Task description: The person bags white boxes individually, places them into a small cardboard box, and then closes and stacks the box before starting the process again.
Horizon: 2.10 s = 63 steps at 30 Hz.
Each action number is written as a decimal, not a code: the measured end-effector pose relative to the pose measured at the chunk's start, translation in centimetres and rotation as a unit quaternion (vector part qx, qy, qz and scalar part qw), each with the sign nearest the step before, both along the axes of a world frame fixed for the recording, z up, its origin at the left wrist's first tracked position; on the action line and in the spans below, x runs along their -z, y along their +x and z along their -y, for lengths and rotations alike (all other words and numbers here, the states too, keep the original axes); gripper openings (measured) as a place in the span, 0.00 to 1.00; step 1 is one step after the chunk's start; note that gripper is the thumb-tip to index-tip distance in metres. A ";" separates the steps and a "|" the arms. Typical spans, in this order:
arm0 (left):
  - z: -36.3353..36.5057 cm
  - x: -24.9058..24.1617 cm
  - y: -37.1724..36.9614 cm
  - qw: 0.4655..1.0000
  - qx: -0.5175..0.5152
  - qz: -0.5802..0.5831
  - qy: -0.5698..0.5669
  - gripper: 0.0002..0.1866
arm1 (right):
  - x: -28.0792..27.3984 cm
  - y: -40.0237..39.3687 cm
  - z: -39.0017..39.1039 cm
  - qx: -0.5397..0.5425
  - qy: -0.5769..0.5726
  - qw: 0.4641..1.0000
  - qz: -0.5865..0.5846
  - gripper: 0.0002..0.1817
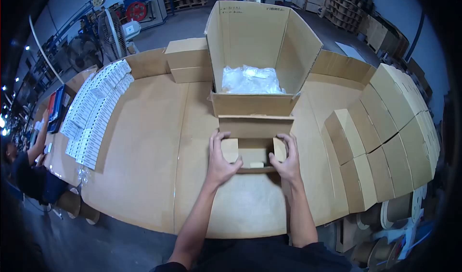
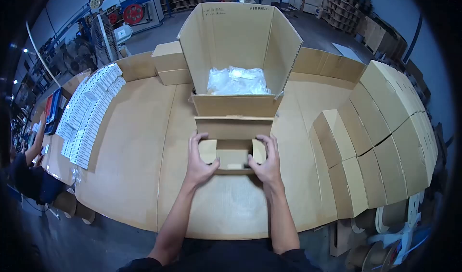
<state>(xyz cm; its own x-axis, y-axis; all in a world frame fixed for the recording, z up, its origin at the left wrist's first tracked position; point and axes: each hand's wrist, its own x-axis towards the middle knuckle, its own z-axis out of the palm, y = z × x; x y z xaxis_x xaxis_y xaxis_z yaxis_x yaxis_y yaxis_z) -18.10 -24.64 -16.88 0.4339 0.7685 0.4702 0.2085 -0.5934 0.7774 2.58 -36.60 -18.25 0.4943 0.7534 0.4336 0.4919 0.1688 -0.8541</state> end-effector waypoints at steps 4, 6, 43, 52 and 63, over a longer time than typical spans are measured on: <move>-4.3 0.8 4.3 0.997 -0.049 0.038 0.044 0.36 | -0.5 3.6 -4.3 0.002 0.017 1.000 0.022 0.32; -5.5 0.7 5.7 0.995 -0.073 0.052 0.042 0.35 | -0.6 5.0 -5.8 0.003 0.003 0.999 0.036 0.32; -7.1 4.5 10.4 0.959 -0.232 0.150 0.067 0.20 | 1.9 10.4 -5.8 0.076 0.083 0.867 -0.485 0.14; -6.5 4.1 8.3 0.973 -0.176 0.089 0.121 0.22 | 0.3 10.4 -4.6 0.124 0.046 0.905 -0.405 0.23; -6.6 -0.4 -12.5 0.953 -0.170 -0.191 0.160 0.19 | -8.5 -1.9 -8.3 0.063 0.125 0.981 0.131 0.14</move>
<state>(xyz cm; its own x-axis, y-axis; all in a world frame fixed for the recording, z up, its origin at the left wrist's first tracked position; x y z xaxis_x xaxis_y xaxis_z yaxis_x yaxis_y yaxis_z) -30.62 -18.04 -16.43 0.3717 0.7389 0.5621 0.6634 -0.6349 0.3959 0.73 -28.31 -9.71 0.4231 0.5473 0.7221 0.7196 0.2814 -0.6349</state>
